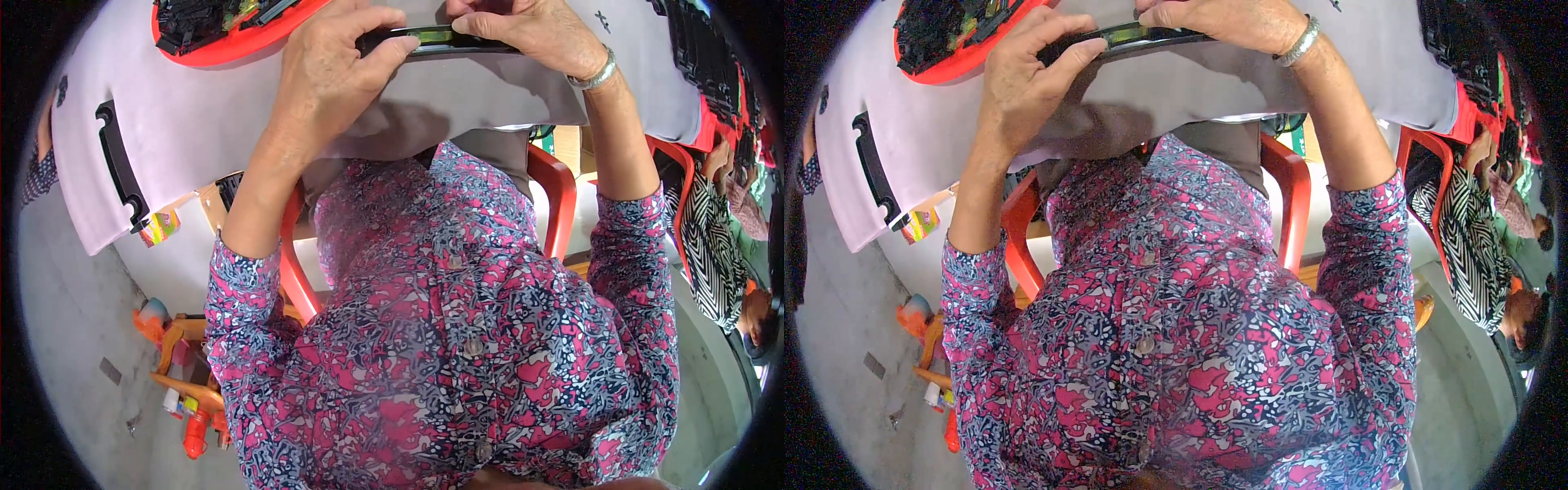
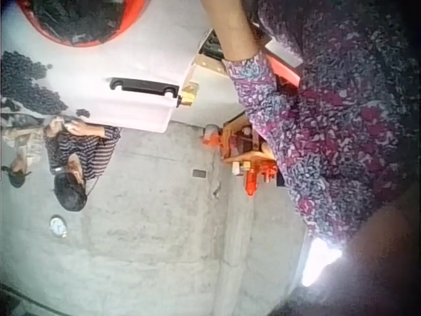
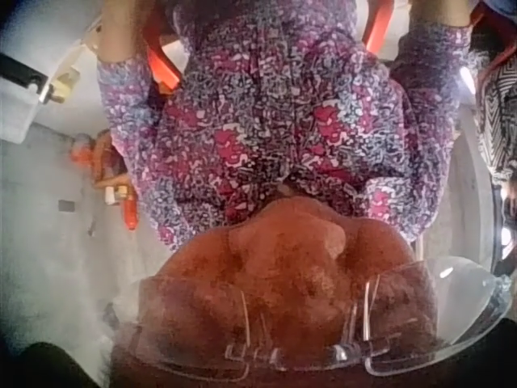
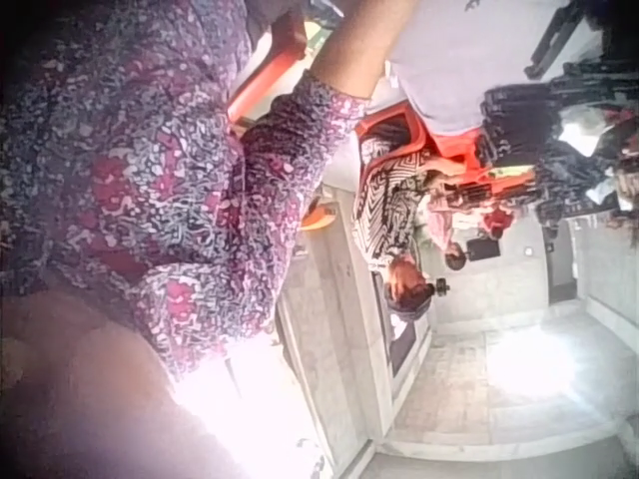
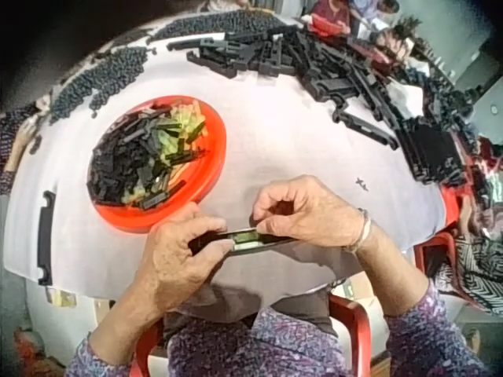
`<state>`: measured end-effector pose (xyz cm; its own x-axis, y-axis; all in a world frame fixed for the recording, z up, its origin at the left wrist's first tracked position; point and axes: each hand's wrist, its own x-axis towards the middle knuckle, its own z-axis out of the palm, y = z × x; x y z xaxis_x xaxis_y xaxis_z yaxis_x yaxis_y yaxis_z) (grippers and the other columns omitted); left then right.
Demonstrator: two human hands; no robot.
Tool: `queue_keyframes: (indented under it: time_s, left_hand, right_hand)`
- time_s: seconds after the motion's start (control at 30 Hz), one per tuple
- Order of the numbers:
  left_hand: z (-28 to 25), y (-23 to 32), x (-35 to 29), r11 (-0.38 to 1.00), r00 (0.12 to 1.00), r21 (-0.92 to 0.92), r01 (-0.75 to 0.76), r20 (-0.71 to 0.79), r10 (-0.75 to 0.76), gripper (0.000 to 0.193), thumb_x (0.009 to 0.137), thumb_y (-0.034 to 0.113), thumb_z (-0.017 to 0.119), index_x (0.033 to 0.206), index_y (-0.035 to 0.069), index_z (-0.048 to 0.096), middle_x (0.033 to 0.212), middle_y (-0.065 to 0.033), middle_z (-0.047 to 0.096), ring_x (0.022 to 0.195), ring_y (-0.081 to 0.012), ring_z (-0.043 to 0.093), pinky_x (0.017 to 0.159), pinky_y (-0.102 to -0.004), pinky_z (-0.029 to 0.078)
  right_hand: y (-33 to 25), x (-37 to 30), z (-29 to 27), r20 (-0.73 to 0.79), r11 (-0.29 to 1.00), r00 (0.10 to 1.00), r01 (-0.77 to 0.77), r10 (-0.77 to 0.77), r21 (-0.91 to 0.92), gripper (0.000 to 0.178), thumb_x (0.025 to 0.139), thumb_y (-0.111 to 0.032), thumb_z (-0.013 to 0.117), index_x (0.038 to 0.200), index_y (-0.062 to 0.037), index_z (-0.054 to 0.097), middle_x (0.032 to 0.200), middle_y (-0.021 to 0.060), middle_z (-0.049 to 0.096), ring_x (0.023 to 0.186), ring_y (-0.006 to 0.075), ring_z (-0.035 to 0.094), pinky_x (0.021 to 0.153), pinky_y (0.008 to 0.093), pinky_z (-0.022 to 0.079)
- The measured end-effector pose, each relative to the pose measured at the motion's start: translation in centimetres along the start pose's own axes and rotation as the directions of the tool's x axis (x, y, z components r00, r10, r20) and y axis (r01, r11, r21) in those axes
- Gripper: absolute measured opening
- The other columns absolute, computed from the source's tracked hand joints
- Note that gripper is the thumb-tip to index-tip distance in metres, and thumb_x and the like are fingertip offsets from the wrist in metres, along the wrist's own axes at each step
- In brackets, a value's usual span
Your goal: The person assembles spirit levels by hand, picking up plastic level frames, fitting spirit level vials into the frames, and pressing the parts together.
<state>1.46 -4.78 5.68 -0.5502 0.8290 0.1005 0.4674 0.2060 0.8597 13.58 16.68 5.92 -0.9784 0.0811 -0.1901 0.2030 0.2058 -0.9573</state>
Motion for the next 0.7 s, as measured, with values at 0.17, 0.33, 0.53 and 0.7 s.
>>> queue_keyframes:
  time_s: [0.17,0.33,0.53,0.7]
  left_hand:
    - [0.5,-1.2,0.4,0.999,1.0,0.052,0.004,-0.013,-0.003,0.017,0.082,0.01,0.076,0.094,-0.002,0.073,0.078,-0.0111,0.06,0.07,-0.0241,0.062,0.065,-0.0348,0.048]
    - [0.4,-0.8,0.9,0.992,0.996,0.093,0.084,0.033,-0.088,0.017,0.079,0.009,0.076,0.091,-0.003,0.074,0.077,-0.0117,0.06,0.071,-0.0256,0.063,0.065,-0.0363,0.049]
    - [-0.1,0.9,1.1,0.99,0.992,0.073,0.118,0.044,-0.121,0.017,0.079,0.009,0.076,0.09,-0.004,0.074,0.078,-0.0131,0.062,0.072,-0.0271,0.065,0.065,-0.0376,0.049]
    - [0.1,0.7,1.1,0.992,0.993,0.084,0.099,0.051,-0.104,0.017,0.079,0.009,0.075,0.089,-0.004,0.073,0.077,-0.0136,0.061,0.071,-0.0275,0.065,0.065,-0.0377,0.049]
  right_hand:
    - [0.1,-0.7,0.0,-0.038,1.0,0.999,0.018,-0.019,-0.02,0.004,0.096,-0.001,0.066,0.097,-0.0003,0.069,0.086,-0.0025,0.066,0.08,0.0049,0.058,0.072,0.0217,0.05]
    - [2.5,0.0,0.3,0.003,0.821,0.865,0.474,-0.501,0.318,0.005,0.098,-0.003,0.066,0.098,-0.0011,0.07,0.086,-0.0027,0.066,0.079,0.005,0.057,0.072,0.022,0.049]
    - [0.9,-1.3,0.3,-0.125,1.0,0.992,0.001,0.001,0.015,0.004,0.097,-0.004,0.068,0.098,-0.0013,0.07,0.085,-0.003,0.067,0.079,0.0048,0.058,0.072,0.0221,0.05]
    - [3.6,0.4,1.5,-0.121,0.722,0.838,0.524,-0.532,0.452,0.001,0.095,0.0,0.069,0.095,-0.001,0.069,0.091,-0.0013,0.061,0.08,0.0071,0.058,0.071,0.0225,0.049]
